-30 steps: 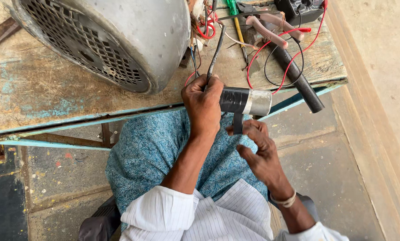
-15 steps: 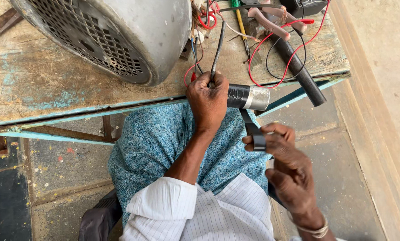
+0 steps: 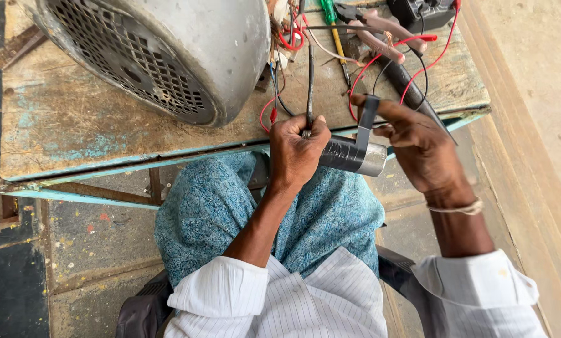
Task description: The person wraps electrical tape around a cylindrical component and connects wires to an electric motor on a workbench.
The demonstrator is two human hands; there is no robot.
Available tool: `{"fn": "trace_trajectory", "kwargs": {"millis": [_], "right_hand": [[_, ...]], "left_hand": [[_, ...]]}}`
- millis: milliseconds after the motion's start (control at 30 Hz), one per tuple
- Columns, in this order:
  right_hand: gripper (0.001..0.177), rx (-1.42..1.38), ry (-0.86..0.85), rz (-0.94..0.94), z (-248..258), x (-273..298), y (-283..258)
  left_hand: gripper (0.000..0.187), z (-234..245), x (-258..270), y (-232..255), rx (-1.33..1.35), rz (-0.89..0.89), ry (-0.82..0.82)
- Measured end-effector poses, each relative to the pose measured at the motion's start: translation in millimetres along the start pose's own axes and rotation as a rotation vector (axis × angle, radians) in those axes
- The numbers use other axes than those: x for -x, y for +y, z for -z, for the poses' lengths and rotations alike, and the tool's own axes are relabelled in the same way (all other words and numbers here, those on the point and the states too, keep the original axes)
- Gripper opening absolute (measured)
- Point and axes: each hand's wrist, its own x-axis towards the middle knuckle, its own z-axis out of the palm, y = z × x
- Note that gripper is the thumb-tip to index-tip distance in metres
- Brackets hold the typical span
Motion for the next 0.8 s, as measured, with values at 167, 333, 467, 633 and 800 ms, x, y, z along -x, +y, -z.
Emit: {"fn": "trace_trajectory", "kwargs": {"millis": [167, 333, 467, 633, 800], "right_hand": [[0.073, -0.179, -0.013, -0.051, -9.1, 21.3, 37.7], [0.071, -0.173, 0.068, -0.001, -19.5, 54.4, 69.5], [0.053, -0.15, 0.277, 0.016, -43.3, 56.9, 95.0], [0.029, -0.321, 0.349, 0.093, -55.2, 54.9, 88.7], [0.031, -0.255, 0.395, 0.137, -51.7, 53.9, 82.6]], "left_hand": [[0.027, 0.8, 2.5, 2.7, 0.116, -0.008, 0.06], [0.024, -1.5, 4.3, 6.1, 0.277, 0.0, 0.118], [0.022, -7.8, 9.3, 6.0, 0.223, 0.01, 0.159], [0.025, -4.7, 12.3, 10.7, 0.167, -0.029, 0.089], [0.054, 11.5, 32.0, 32.6, -0.107, -0.178, 0.02]]}}
